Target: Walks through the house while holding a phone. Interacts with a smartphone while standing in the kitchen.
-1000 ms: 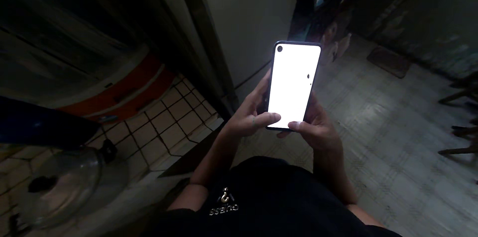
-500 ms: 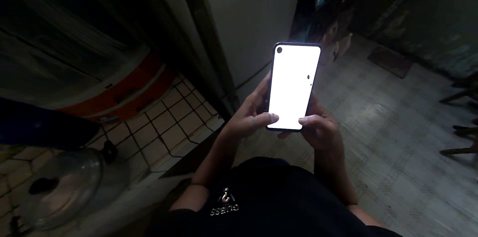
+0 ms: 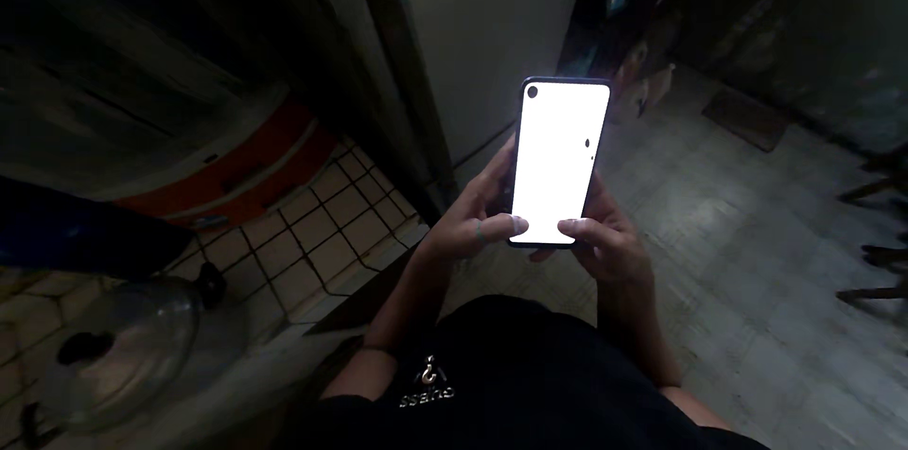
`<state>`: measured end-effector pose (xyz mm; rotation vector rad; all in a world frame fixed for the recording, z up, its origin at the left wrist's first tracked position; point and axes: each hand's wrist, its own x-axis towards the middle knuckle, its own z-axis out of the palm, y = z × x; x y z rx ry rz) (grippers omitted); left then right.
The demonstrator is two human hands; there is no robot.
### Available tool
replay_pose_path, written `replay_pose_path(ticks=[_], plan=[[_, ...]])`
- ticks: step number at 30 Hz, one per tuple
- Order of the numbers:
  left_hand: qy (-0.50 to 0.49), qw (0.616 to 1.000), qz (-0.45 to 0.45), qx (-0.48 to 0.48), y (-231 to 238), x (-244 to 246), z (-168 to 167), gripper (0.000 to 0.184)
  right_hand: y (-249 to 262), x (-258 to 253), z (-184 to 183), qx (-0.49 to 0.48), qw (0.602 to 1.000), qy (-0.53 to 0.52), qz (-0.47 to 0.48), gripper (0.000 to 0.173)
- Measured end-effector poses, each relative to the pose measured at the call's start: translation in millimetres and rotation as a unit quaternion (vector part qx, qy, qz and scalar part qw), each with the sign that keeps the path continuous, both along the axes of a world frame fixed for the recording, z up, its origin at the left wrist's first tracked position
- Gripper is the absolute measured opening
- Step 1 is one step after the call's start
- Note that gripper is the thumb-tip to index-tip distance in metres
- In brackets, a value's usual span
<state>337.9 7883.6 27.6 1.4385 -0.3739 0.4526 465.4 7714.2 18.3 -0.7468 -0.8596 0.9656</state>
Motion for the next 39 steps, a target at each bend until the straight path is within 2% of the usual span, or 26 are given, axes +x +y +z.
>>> replay_pose_path(ticks=[6, 10, 11, 14, 16, 21, 26, 32, 39], plan=[[0.005, 1.000, -0.002, -0.004, 3.9, -1.6, 2.9, 0.090, 7.0, -0.4, 2.3, -0.007, 1.000, -0.018, -0.005, 0.065], [0.001, 1.000, 0.007, -0.005, 6.0, -2.5, 2.6, 0.089, 12.6, -4.3, 8.2, -0.032, 0.999, 0.010, -0.029, 0.050], [0.003, 1.000, 0.005, -0.009, 7.0, -2.2, 2.7, 0.089, 13.2, -3.6, 7.7, -0.028, 0.999, 0.011, -0.026, 0.051], [0.008, 1.000, 0.010, -0.021, 10.3, -1.6, 2.6, 0.089, 14.0, 2.8, 1.7, -0.007, 1.000, -0.010, 0.008, 0.071], [0.008, 1.000, 0.006, -0.022, 13.1, 0.1, 1.1, 0.090, 14.7, 5.8, -0.5, -0.003, 0.999, -0.026, 0.021, 0.076], [-0.004, 1.000, 0.000, -0.020, 17.3, 1.4, -2.1, 0.087, 17.1, 9.5, -0.7, 0.018, 0.998, -0.012, 0.053, 0.061], [0.004, 1.000, 0.014, -0.020, 18.0, 2.9, -1.7, 0.082, 18.9, 11.9, -2.2, 0.021, 0.998, 0.005, 0.060, 0.058], [0.008, 1.000, 0.013, -0.018, 18.3, 5.2, 0.8, 0.082, 19.1, 13.7, -4.1, 0.024, 0.998, 0.000, 0.056, 0.072], [-0.006, 1.000, -0.011, -0.023, 21.7, 6.9, -3.2, 0.089, 21.8, 13.4, -4.1, 0.003, 0.999, -0.017, 0.038, 0.073]])
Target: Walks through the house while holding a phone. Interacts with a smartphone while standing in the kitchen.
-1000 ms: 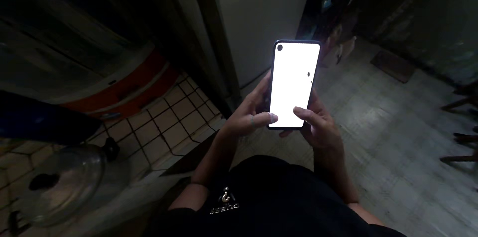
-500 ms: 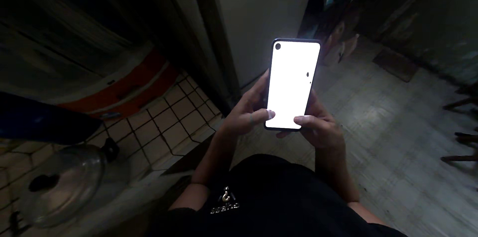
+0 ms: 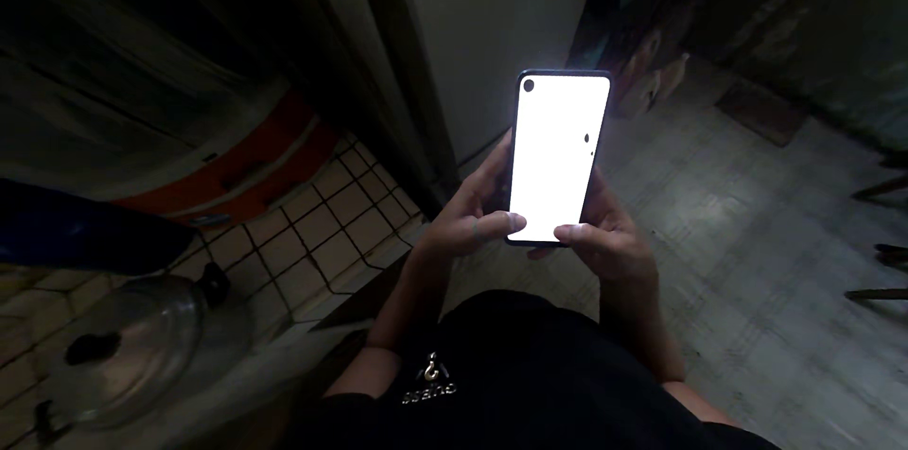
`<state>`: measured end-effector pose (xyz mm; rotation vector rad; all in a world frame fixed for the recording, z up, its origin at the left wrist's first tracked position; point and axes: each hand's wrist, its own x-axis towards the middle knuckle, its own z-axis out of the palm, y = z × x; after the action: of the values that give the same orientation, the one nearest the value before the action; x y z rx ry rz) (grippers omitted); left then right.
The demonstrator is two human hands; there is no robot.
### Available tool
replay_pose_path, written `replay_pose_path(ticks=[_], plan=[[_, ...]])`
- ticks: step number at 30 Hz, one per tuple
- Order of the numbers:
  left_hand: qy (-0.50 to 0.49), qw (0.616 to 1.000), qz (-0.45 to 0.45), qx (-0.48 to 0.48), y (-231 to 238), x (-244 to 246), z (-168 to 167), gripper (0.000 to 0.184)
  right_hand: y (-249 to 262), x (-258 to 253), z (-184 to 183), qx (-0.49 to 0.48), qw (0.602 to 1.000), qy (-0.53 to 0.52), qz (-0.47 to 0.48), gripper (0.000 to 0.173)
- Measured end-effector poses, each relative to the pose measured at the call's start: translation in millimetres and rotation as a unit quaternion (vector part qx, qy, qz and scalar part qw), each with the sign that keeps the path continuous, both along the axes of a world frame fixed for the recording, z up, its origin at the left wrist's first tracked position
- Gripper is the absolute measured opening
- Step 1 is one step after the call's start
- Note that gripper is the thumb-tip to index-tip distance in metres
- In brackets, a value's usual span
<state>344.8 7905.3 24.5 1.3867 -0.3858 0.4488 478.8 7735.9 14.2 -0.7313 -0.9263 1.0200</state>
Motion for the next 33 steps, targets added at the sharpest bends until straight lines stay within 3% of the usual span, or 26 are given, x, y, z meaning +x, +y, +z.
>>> replay_pose_path(ticks=[13, 33], plan=[[0.018, 1.000, 0.017, -0.008, -0.1, -3.6, -1.6, 0.089, 5.1, -2.8, -1.0, 0.004, 1.000, 0.025, 0.003, 0.060], [0.010, 0.999, 0.047, 0.011, -7.8, -10.2, 1.0, 0.086, -1.3, -12.4, 3.6, -0.006, 1.000, -0.003, -0.024, 0.068]])
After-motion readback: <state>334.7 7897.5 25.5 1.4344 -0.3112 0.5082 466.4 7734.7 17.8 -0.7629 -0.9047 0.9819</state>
